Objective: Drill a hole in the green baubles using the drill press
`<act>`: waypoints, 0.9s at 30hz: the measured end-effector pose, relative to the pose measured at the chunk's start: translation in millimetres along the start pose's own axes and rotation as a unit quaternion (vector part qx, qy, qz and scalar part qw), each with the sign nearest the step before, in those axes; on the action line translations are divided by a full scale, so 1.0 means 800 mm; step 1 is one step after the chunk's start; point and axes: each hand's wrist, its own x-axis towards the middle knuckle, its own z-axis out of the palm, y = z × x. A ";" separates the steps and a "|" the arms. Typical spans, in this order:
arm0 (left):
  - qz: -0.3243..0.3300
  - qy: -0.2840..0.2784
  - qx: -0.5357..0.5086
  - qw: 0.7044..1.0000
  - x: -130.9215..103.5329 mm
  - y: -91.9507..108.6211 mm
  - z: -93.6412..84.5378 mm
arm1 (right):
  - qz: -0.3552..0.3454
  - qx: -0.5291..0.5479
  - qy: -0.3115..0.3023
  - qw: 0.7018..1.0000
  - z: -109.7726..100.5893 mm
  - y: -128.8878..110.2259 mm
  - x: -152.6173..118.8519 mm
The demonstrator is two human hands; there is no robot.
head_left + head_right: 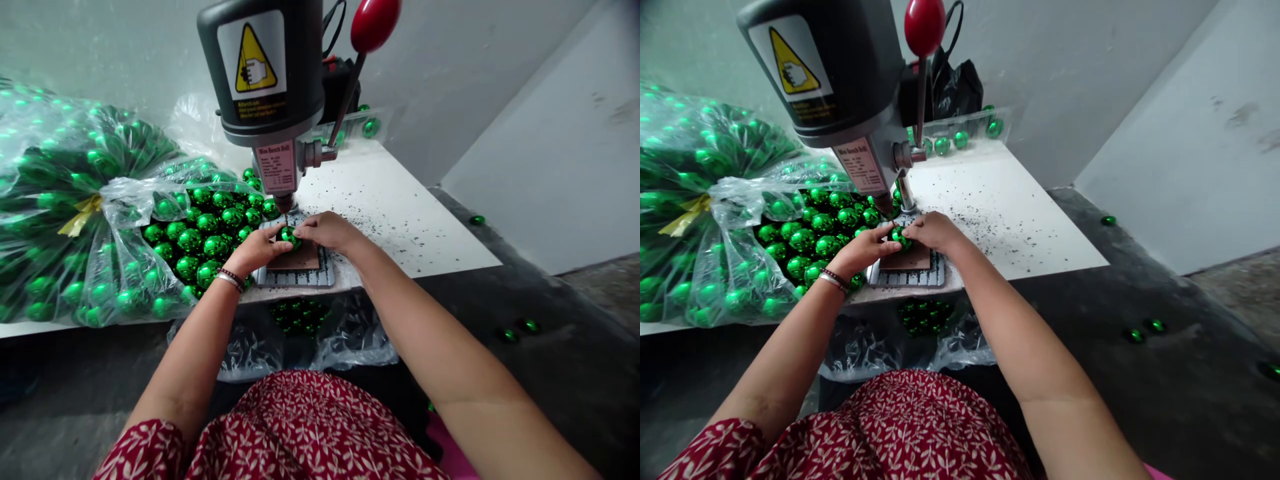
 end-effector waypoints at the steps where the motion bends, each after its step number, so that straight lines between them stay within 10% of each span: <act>1: 0.007 0.008 0.013 1.000 -0.002 0.002 0.002 | 0.004 0.000 -0.002 1.000 0.001 0.000 -0.004; 17: 0.008 0.073 0.034 0.997 -0.013 -0.006 0.025 | 0.035 0.010 0.032 0.999 0.001 0.008 -0.022; 27: 0.026 0.074 0.021 0.997 -0.014 -0.009 0.029 | -0.066 0.088 0.392 0.914 -0.131 -0.050 -0.039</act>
